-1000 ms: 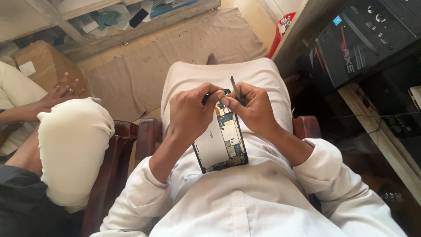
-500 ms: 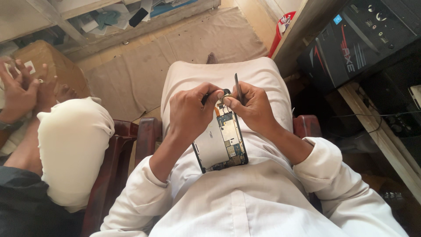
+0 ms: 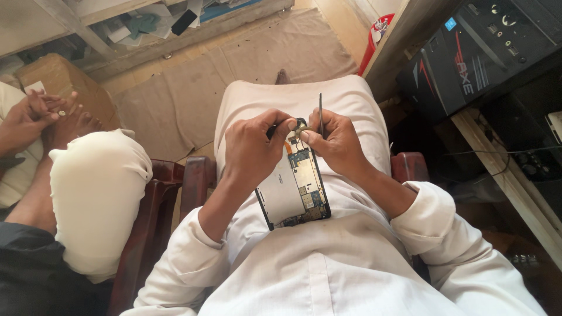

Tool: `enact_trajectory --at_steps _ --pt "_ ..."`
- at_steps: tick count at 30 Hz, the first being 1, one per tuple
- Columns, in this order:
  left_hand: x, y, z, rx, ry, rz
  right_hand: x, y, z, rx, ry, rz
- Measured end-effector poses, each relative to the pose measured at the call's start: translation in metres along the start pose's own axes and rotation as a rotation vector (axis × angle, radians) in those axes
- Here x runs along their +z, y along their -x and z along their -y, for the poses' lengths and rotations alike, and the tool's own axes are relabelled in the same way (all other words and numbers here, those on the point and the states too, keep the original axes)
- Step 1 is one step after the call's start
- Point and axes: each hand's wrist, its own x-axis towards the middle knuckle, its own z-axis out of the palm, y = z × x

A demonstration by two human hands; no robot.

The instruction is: The person uses a metal prying tool to carefully pry and disconnect a small component from the internal circuit board of a disassembled mobile phone. They then rotate the device to inspect the interior and use the tool to adjust a ribbon cable connector.

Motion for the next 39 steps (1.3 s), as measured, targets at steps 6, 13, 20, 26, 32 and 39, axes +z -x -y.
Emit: enact_trajectory --at_steps 6,13,20,26,32,39 --pt "0.000 0.001 0.002 -0.029 -0.001 0.011 -0.001 -0.001 -0.001 0.036 -0.078 0.025" --pt "-0.001 0.000 0.003 -0.036 0.012 -0.001 0.004 0.001 0.005 0.055 -0.122 0.015" --pt "-0.005 -0.001 0.000 -0.076 0.003 0.044 0.003 0.005 0.013 0.055 -0.051 -0.007" --pt "-0.009 -0.002 -0.003 -0.023 0.012 0.047 0.007 0.003 0.015 0.001 0.027 -0.004" --pt "-0.008 -0.002 -0.001 -0.035 0.001 0.070 0.010 0.004 0.025 0.079 0.056 -0.035" --pt "-0.004 -0.002 0.002 -0.009 0.052 0.010 0.012 0.003 0.028 0.028 0.133 -0.034"
